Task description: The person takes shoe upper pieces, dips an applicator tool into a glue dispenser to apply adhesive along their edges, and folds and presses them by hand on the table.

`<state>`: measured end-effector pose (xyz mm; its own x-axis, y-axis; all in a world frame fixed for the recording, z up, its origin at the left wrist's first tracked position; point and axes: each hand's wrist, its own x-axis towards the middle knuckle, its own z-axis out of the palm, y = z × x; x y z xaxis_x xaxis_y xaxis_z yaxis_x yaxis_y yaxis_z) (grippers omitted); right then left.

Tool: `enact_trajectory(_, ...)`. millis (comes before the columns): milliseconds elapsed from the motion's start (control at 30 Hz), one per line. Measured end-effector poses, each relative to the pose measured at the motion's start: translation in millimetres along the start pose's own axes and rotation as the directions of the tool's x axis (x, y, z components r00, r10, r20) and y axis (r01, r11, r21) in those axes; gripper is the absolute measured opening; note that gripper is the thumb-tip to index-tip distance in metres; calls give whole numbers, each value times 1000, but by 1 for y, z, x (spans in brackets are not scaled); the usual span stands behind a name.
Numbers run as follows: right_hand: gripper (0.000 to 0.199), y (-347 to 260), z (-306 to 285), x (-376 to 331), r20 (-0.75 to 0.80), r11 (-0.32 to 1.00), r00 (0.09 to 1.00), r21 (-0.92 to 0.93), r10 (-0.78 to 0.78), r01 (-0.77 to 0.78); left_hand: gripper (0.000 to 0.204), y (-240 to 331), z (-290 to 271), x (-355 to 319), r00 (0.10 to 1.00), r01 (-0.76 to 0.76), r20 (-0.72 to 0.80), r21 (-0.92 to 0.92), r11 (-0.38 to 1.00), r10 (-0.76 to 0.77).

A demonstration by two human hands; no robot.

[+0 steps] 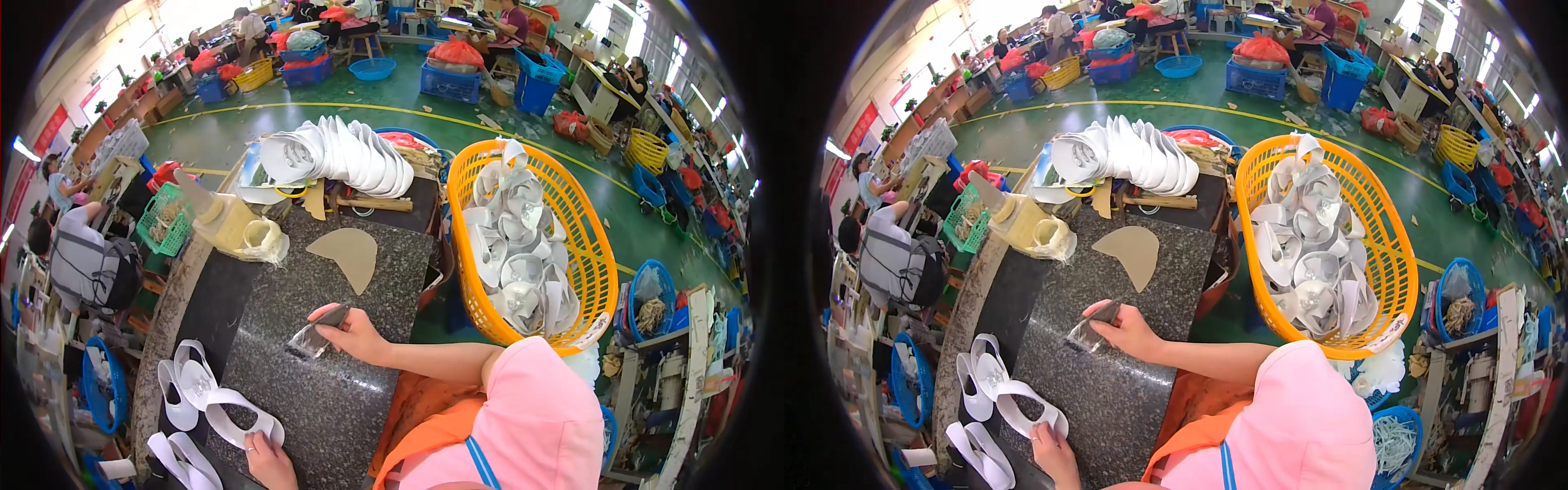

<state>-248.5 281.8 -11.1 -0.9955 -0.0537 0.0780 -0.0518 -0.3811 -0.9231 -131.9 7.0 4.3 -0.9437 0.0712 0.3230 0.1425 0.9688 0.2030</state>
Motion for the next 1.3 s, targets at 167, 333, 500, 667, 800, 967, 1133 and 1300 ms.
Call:
enact_trajectory(167, 17, 0, -3, 0, -30, 1000, 999, 3, -28, 28, 25, -17, 33, -18, 980, 194, -66, 90, 977, -189)
enact_trajectory(333, 16, -6, 0, 0, -36, 999, 998, -14, -46, 45, 45, 2, 26, -21, 979, 201, -45, 153, 968, -196)
enact_trajectory(500, 15, -14, -9, 3, -49, 998, 997, 6, -63, 63, 57, 8, 12, -9, 974, 217, 48, 94, 972, -222)
enact_trajectory(667, 16, -14, -13, 7, -68, 997, 995, 4, -70, 71, 33, 13, -5, 6, 984, 117, 119, 148, 982, -135)
enact_trajectory(800, 18, -16, 0, 9, -64, 998, 996, 13, -59, 60, 36, -21, 3, -6, 991, 119, 29, 271, 955, -132)
enact_trajectory(967, 19, -13, -19, 5, -130, 994, 987, -60, -95, 87, 27, -21, 19, 13, 1000, -22, -17, 185, 983, 26)
enact_trajectory(1133, 19, -14, -17, 10, -124, 996, 988, -2, -87, 88, 24, -33, -20, 8, 962, 209, -187, 24, 978, -201)
enact_trajectory(1300, 19, -18, -10, 21, -58, 999, 998, 5, -36, 37, 23, -56, -42, -12, 870, 406, -234, -161, 899, -435)
